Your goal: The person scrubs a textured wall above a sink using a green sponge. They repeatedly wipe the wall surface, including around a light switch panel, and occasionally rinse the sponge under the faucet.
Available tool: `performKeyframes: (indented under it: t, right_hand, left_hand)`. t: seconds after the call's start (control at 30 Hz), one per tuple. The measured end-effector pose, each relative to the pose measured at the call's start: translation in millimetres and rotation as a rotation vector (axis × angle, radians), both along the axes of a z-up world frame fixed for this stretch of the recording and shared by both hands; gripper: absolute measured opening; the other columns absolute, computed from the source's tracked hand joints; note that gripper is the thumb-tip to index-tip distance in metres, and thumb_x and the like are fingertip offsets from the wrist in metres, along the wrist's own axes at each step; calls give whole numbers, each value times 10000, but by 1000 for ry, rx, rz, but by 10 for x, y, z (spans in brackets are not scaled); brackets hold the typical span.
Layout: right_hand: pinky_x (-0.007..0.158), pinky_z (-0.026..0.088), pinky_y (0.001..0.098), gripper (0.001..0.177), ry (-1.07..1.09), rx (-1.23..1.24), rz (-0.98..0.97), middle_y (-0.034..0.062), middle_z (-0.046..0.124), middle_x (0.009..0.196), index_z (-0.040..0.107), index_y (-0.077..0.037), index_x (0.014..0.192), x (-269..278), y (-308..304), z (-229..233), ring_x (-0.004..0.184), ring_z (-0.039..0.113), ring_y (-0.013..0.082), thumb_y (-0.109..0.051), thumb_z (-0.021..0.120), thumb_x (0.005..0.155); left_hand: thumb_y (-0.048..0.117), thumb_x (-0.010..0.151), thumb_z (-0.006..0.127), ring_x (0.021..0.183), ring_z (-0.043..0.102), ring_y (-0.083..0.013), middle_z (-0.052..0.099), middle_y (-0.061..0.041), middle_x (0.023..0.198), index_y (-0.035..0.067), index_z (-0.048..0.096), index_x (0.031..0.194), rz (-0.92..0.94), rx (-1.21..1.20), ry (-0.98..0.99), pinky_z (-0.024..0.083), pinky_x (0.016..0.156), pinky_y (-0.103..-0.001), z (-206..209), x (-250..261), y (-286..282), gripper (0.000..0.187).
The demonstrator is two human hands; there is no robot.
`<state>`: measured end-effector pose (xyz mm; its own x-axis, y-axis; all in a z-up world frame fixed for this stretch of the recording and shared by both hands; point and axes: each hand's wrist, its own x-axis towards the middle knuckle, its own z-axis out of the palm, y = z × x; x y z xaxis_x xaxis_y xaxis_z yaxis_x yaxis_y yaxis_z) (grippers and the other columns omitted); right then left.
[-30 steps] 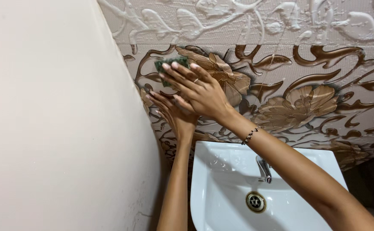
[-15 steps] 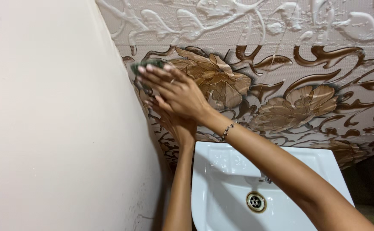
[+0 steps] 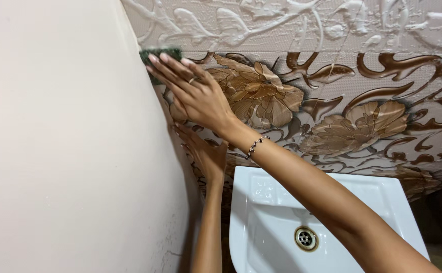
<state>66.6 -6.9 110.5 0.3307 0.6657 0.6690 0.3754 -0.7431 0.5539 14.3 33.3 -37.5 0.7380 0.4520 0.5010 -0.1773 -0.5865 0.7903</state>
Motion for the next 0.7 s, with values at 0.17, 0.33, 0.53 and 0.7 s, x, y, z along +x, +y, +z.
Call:
performKeyframes:
  t: [0.17, 0.33, 0.53, 0.7]
  right_hand:
    - [1279, -95, 394, 620, 96, -130, -38, -32, 70, 1741, 108, -212, 1673, -183, -220, -490, 1592, 52, 95, -412, 312, 1123]
    - [1307, -130, 383, 618, -18, -43, 4, -83, -13, 1742, 22, -269, 1680, -133, -280, -514, 1599, -9, 58, -428, 300, 1152]
    - [1303, -106, 395, 565, 52, -39, -71, -45, 10, 1743, 54, -232, 1688, -144, -120, -659, 1597, 10, 81, -360, 266, 1180]
    - [1268, -103, 361, 606, 299, -202, -70, -55, 63, 1725, 87, -199, 1658, -326, -255, -1311, 1565, 26, 65, -424, 218, 1111]
  left_hand:
    - [470, 697, 864, 1584, 33, -377, -13, -243, 1698, 33, -107, 1601, -82, -18, 57, 87, 1275, -564, -109, -88, 52, 1397]
    - [541, 697, 838, 1567, 51, -373, -33, -211, 1698, 69, -103, 1596, -175, -147, 144, 164, 1244, -515, -173, -167, 114, 1384]
    - [475, 779, 819, 1572, 53, -394, -20, -213, 1707, 63, -87, 1613, -136, -162, 154, 155, 1258, -522, -350, -267, 142, 1298]
    - [331, 755, 805, 1532, 188, -345, 164, -161, 1672, 146, -104, 1616, -275, -364, 424, 218, 1233, -496, -265, -407, 172, 1265]
